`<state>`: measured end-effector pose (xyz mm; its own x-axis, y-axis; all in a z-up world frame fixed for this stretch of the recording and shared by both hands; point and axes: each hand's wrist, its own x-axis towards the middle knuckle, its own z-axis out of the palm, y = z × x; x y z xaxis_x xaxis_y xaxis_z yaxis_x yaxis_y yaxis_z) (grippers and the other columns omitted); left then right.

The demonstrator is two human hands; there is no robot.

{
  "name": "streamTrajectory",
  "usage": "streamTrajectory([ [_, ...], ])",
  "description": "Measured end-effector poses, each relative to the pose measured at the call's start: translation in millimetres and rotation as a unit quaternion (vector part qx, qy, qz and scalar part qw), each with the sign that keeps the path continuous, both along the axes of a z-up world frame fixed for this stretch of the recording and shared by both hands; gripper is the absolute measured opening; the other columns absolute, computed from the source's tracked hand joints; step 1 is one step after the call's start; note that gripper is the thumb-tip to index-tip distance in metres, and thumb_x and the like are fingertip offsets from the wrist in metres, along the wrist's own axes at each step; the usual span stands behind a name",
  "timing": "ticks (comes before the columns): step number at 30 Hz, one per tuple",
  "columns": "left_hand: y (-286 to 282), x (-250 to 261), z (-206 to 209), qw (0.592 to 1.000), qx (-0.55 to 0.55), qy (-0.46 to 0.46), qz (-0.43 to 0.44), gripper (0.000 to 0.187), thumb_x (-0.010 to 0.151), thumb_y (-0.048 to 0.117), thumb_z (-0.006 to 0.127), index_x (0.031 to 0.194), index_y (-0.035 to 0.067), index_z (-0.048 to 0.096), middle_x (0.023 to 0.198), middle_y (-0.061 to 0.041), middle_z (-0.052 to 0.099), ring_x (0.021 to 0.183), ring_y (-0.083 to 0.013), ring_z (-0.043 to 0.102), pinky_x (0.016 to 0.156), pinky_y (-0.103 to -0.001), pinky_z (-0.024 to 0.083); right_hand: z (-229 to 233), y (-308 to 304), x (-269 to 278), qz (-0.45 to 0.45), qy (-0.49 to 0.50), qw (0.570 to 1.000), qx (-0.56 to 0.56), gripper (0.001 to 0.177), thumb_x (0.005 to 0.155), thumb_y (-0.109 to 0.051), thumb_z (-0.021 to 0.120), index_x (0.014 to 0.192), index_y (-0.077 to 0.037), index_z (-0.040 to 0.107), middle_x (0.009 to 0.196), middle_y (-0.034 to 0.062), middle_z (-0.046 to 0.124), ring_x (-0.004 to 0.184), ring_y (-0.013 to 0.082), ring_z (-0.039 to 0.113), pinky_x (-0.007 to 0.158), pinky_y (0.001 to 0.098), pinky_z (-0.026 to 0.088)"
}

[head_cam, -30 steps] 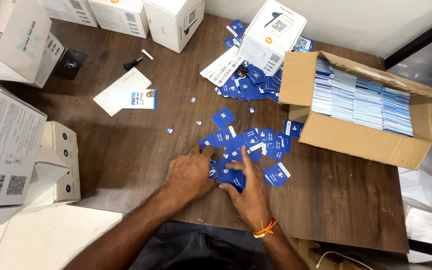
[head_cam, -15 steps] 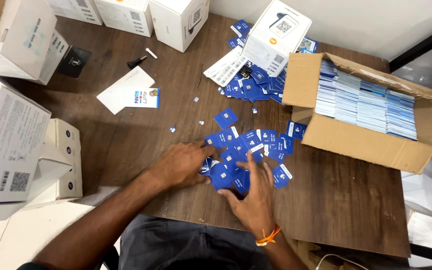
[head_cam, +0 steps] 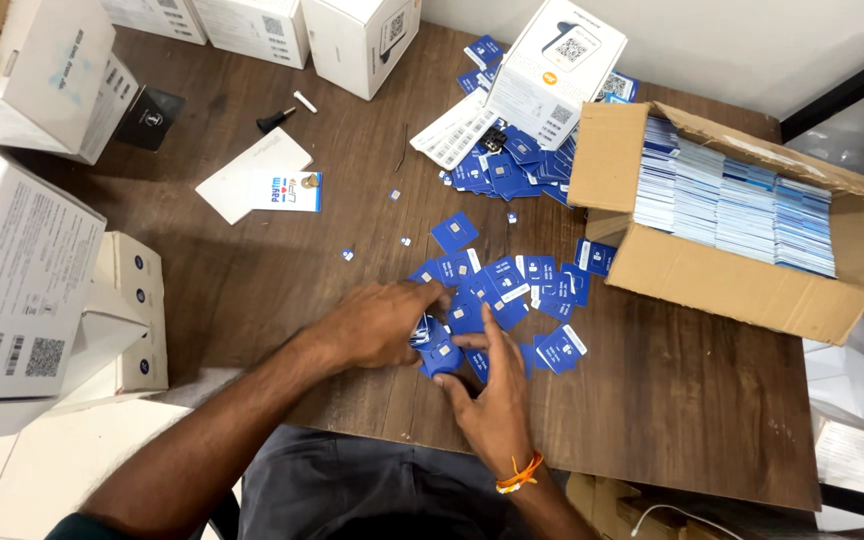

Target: The person sorts blue cards by hand on a wooden desk, organizes them into stacks, and places the stacks into a cardboard box.

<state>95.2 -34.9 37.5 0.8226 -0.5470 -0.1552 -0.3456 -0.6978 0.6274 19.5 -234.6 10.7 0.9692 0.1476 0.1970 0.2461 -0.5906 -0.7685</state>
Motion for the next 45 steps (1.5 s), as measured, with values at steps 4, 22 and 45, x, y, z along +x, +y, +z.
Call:
streamTrajectory([
  [4,-1,-1,9,0.999,0.041,0.03,-0.003,0.089,0.06,0.022,0.095,0.138,0.017,0.052,0.123,-0.01,0.064,0.117,-0.0325,0.063,0.095,-0.049,0.051,1,1,0,0.001,0.029,1.0,0.009,0.104,0.069,-0.008,0.088,0.156,-0.003,0.032,0.115,0.0079,0.072,0.118,0.0273,0.06,0.11,0.0438,0.038],
  [22,6,-15,12,0.998,0.04,-0.039,-0.04,0.068,0.071,0.023,0.086,0.13,0.015,0.053,0.109,-0.011,0.065,0.102,-0.0362,0.068,0.079,-0.053,0.056,9,3,-11,0.003,-0.104,0.992,-0.067,0.089,0.077,-0.023,0.086,0.15,0.001,0.04,0.118,0.0105,0.072,0.12,0.0326,0.06,0.115,0.0543,0.03],
  [45,-7,-76,-40,0.579,-0.705,0.369,0.176,0.042,0.09,0.027,0.063,0.127,0.009,0.056,0.123,-0.008,0.067,0.097,-0.0112,0.066,0.065,-0.022,0.053,-9,32,-11,-0.047,0.161,0.929,0.331,0.034,0.089,-0.004,0.075,0.122,0.002,0.071,0.11,0.0106,0.068,0.097,0.0154,0.067,0.084,0.031,0.058],
])
